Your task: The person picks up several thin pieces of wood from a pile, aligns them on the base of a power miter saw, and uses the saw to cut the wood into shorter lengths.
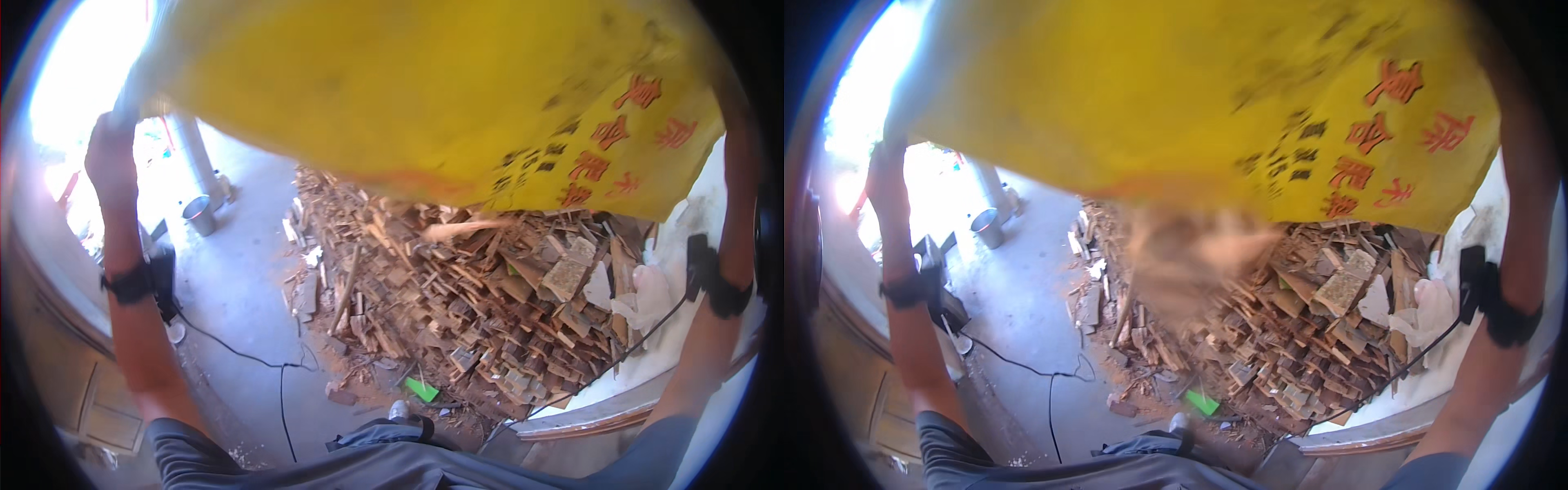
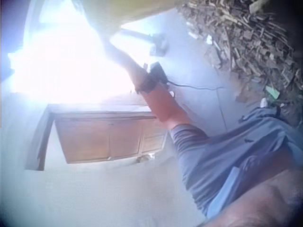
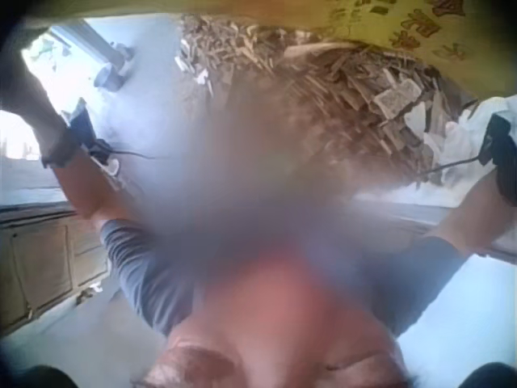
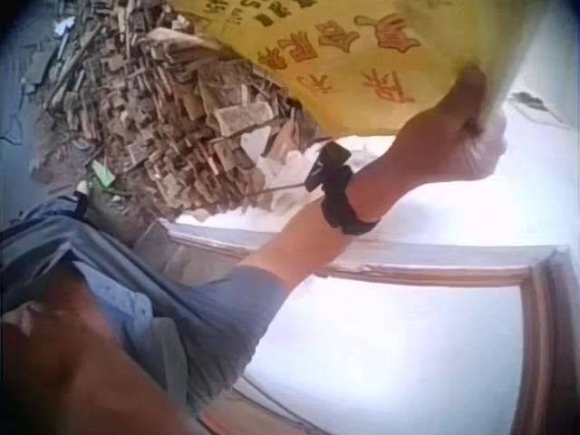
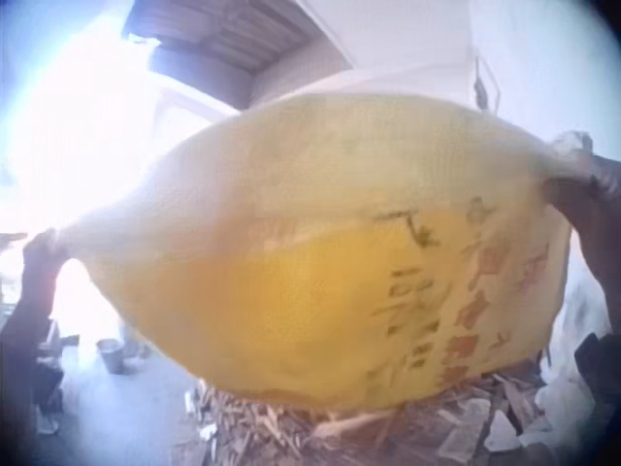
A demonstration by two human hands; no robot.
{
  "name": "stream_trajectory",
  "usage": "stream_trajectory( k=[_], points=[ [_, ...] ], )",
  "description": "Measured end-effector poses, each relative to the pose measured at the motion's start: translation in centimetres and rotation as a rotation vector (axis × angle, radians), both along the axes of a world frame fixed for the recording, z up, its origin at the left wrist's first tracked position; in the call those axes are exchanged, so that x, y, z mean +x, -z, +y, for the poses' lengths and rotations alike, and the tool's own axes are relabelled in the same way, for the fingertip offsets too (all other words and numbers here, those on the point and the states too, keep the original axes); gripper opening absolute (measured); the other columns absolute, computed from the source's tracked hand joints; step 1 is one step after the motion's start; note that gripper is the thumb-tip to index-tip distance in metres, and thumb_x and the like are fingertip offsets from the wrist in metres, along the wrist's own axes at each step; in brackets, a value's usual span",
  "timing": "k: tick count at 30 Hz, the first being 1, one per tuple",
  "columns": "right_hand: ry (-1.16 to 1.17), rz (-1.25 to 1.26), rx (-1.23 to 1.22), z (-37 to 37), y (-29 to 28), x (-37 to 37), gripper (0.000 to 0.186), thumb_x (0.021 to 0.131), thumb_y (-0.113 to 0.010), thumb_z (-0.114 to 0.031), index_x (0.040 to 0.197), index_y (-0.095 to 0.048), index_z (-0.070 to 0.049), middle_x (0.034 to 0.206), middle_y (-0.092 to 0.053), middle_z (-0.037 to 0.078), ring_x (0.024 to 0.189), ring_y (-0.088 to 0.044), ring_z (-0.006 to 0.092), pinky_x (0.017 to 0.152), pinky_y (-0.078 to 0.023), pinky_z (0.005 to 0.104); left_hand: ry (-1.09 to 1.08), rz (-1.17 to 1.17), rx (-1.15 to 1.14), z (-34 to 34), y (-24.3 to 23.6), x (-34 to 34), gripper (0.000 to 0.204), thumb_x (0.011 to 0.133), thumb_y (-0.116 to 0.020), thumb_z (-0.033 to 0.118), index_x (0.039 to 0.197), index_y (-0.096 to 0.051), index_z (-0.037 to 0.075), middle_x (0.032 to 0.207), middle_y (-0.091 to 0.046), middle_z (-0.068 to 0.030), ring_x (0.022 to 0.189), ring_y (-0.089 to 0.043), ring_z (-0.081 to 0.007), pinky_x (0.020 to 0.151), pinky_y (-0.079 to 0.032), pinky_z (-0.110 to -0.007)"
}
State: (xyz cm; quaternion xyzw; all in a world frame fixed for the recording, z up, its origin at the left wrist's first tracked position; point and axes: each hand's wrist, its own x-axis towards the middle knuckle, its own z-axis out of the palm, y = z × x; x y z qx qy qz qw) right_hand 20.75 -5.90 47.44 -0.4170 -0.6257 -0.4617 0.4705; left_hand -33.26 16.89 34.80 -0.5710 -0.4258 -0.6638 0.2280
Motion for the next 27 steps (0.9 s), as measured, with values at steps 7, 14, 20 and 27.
stream_trajectory(
  k=[7,14,20,27],
  points=[
    [-0.187,-0.278,-0.259,-0.9,11.7,-8.8,0.017,0.073,-0.061,0.000,0.088,-0.064,-0.005,0.088,-0.065,0.015,0.081,-0.062,0.0318,0.072,-0.050,0.0384,-0.030,0.078,-0.211,-9.8,17.5,-8.5,0.013,0.077,-0.061,0.000,0.090,-0.059,0.000,0.090,-0.061,-0.0113,0.085,-0.059,-0.0259,0.079,-0.046,-0.033],
    [-0.312,-0.270,-0.497,-1.0,17.1,-14.8,0.023,0.063,-0.063,0.001,0.085,-0.063,-0.005,0.087,-0.061,0.017,0.084,-0.060,0.0378,0.073,-0.050,0.0434,0.068,-0.034,-0.443,-15.7,27.2,-11.8,0.013,0.071,-0.064,-0.002,0.081,-0.056,0.001,0.081,-0.059,-0.0115,0.080,-0.059,-0.0263,0.077,-0.046,-0.034],
    [-0.441,-0.101,-0.798,3.8,24.5,-20.8,0.024,0.061,-0.067,0.002,0.083,-0.063,-0.004,0.084,-0.061,0.016,0.081,-0.059,0.0367,0.071,-0.049,0.0419,0.117,-0.071,-0.686,-15.5,34.3,-16.5,0.014,0.069,-0.066,-0.004,0.077,-0.056,0.001,0.076,-0.056,-0.0101,0.074,-0.056,-0.0248,0.070,-0.045,-0.032],
    [-0.455,0.095,-0.858,11.3,34.6,-30.9,0.020,0.067,-0.067,0.004,0.085,-0.063,-0.003,0.087,-0.063,0.018,0.083,-0.061,0.0363,0.072,-0.050,0.0396,-0.038,-0.155,-0.715,-13.4,35.6,-27.9,0.013,0.066,-0.065,-0.005,0.074,-0.055,0.000,0.075,-0.055,-0.0097,0.073,-0.055,-0.0249,0.068,-0.044,-0.032]
  ],
)
